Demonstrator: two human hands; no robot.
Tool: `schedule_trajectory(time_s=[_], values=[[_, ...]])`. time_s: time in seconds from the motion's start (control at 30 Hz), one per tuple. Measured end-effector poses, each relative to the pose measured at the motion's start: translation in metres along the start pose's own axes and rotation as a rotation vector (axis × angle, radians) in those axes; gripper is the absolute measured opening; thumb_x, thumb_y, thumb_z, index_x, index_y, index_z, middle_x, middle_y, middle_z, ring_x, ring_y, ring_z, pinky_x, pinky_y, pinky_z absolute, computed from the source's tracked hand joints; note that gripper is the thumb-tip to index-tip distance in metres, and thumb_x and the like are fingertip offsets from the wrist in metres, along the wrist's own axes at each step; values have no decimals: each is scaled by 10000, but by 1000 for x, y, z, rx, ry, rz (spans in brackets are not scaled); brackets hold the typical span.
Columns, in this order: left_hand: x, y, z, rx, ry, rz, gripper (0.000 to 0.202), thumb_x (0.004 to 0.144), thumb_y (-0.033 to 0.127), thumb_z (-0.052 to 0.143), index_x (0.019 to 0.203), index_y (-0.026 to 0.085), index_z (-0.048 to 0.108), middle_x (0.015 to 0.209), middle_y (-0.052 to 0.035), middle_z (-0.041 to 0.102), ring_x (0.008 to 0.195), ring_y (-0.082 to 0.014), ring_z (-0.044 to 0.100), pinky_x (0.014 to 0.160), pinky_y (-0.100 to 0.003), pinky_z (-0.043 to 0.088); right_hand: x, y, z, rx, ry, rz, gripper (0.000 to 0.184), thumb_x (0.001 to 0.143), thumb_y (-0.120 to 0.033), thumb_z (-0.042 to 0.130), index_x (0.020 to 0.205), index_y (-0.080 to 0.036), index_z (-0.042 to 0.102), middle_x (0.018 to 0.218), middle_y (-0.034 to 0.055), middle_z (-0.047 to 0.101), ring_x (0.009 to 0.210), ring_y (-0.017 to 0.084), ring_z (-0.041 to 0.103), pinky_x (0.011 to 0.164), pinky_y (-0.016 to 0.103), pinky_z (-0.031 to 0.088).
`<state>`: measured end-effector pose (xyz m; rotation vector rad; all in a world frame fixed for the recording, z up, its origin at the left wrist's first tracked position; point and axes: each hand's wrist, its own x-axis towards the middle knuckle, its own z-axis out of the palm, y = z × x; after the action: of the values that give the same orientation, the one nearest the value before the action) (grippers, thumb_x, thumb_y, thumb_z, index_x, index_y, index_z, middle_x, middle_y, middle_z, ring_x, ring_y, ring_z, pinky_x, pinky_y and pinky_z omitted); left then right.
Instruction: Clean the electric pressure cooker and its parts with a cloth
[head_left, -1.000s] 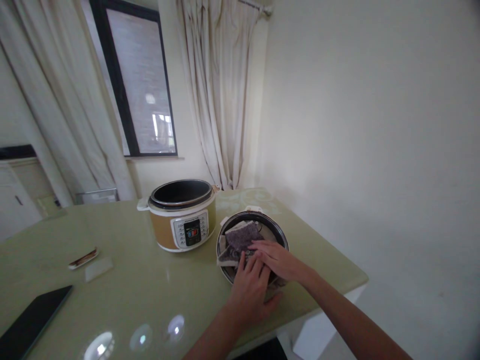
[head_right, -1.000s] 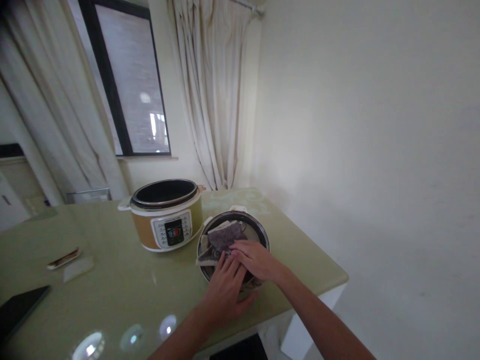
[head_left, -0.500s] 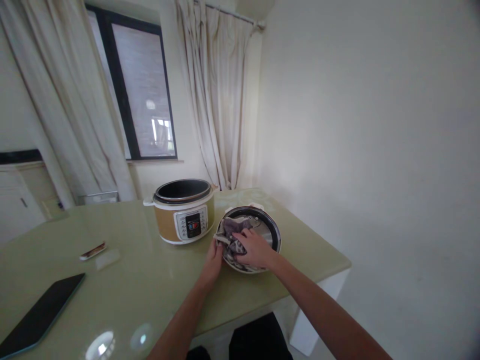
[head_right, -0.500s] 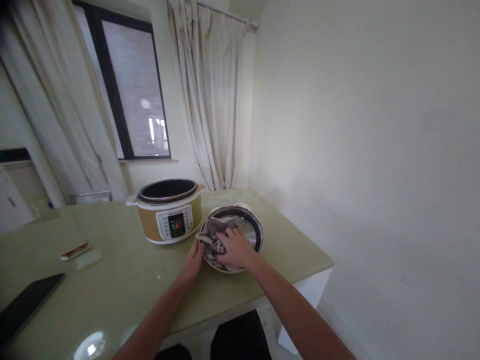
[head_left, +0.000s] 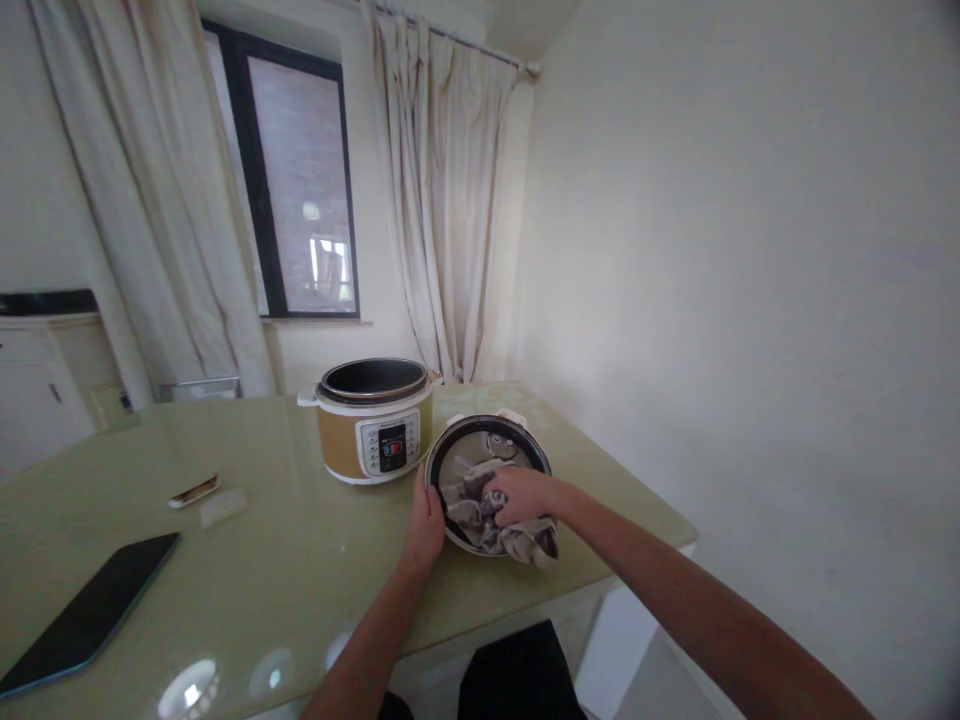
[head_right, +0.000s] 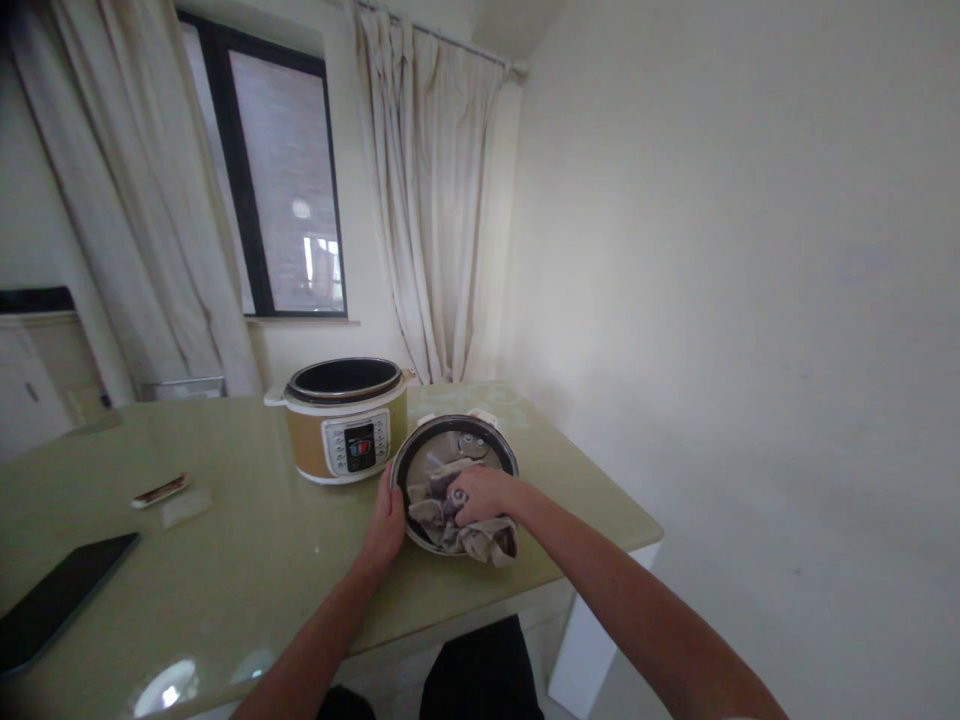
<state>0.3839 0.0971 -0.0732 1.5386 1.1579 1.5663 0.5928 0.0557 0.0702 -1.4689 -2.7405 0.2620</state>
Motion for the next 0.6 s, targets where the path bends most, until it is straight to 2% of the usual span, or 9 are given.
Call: schedule_trajectory(time_s=[0.07, 0.17, 0.23, 0.37, 0.5, 0.6], values=[[0, 6, 0, -21, -21, 73, 585, 1088, 484, 321, 1576, 178, 421, 1651, -147, 472, 1583, -231, 376, 1342, -432, 233, -11, 7, -11, -101, -36, 76, 314, 691, -287, 820, 1000, -230, 835, 950, 71, 765, 893, 292, 713, 823, 390, 581], [0, 12, -2, -22, -27, 110, 582, 1087, 503, 334, 1562, 188, 453, 1618, -146, 513, 1569, -244, 402, 1336, -456, 257, -22, 15, -16, -230, 91, 234, 376, 727, -234, 794, 1101, -195, 813, 1118, 161, 744, 1016, 361, 708, 864, 453, 577], [1, 12, -4, -14, -21, 103, 589, 1085, 507, 340, 1563, 182, 458, 1617, -151, 515, 1567, -251, 405, 1335, -461, 259, -18, 16, -12, -239, 183, 281, 421, 809, -272, 754, 1221, -185, 765, 1226, 197, 696, 1107, 374, 682, 917, 475, 562], [0, 9, -5, -15, -30, 118, 593, 1086, 503, 343, 1572, 183, 460, 1637, -143, 497, 1575, -250, 392, 1338, -449, 252, 21, -1, 8, -124, 356, 292, 523, 922, -374, 683, 1420, -226, 630, 1324, 157, 630, 1183, 314, 641, 1001, 422, 527], [-2, 2, -5, -16, -32, 115, 597, 1081, 499, 361, 1579, 184, 459, 1642, -138, 495, 1578, -261, 389, 1338, -461, 255, 71, -27, 24, 41, 604, 419, 448, 974, -337, 604, 1398, -192, 608, 1345, 161, 616, 1203, 286, 618, 1050, 403, 494], [-2, -2, -5, -10, 28, 56, 612, 1073, 502, 376, 1581, 170, 452, 1635, -156, 500, 1580, -284, 387, 1337, -495, 250, 80, -35, 30, 182, 570, 293, 446, 932, -307, 656, 1364, -194, 652, 1324, 138, 666, 1170, 262, 644, 1077, 391, 483]])
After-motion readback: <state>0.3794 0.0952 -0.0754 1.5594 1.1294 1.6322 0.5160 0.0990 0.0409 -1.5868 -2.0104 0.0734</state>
